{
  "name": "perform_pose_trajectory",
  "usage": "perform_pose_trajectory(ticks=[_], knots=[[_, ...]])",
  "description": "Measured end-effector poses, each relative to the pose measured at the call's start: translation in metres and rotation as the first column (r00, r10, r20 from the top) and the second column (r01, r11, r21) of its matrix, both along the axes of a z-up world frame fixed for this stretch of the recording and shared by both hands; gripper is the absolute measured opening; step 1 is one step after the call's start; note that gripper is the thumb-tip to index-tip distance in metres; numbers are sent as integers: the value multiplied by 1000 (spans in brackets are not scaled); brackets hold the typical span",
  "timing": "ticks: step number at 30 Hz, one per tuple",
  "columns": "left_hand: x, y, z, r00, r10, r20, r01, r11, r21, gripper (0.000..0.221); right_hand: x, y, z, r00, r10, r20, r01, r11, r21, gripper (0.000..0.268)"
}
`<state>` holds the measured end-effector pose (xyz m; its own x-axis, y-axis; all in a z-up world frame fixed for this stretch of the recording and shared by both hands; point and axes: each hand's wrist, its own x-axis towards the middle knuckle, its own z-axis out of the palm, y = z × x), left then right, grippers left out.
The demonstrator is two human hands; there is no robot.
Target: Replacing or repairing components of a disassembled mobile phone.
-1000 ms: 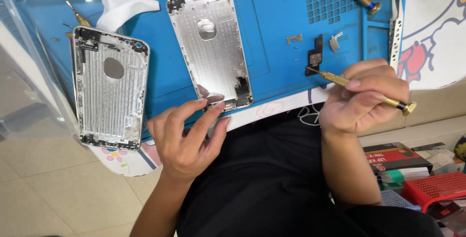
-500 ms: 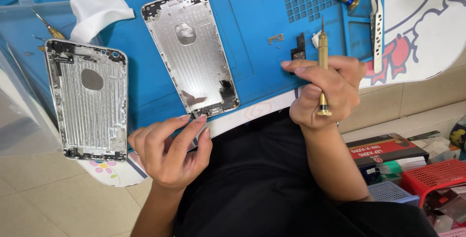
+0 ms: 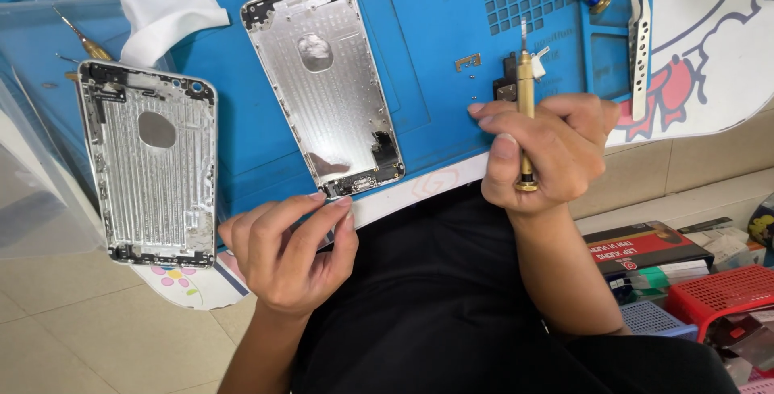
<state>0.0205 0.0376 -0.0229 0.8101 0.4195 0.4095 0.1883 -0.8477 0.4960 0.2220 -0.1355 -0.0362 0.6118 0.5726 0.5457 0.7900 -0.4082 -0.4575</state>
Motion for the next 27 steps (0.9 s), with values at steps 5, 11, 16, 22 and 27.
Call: perform_pose_trajectory(ticks=[5, 11, 16, 22, 27], knots=[[-1, 0, -2, 1000, 0, 10, 0, 1000, 5, 18, 1, 4, 3, 999, -28, -29, 27, 999, -27, 19], [-1, 0, -2, 1000, 3, 12, -3, 1000, 0, 18, 2, 0, 4, 998, 50, -27, -49, 998, 41, 20], [0, 1, 1, 1000, 1, 9, -1, 1000, -3, 18, 1, -4, 2, 976, -33, -217, 74, 980, 185, 40], [-1, -1, 0, 1000, 12, 11, -11, 999, -34, 18, 2, -14, -17, 981, 19, -194, 67, 902, 426, 66], [-1, -1, 1, 1000, 12, 14, -11, 999, -37, 18, 3, -17, -29, 964, 80, -253, 66, 852, 520, 62]])
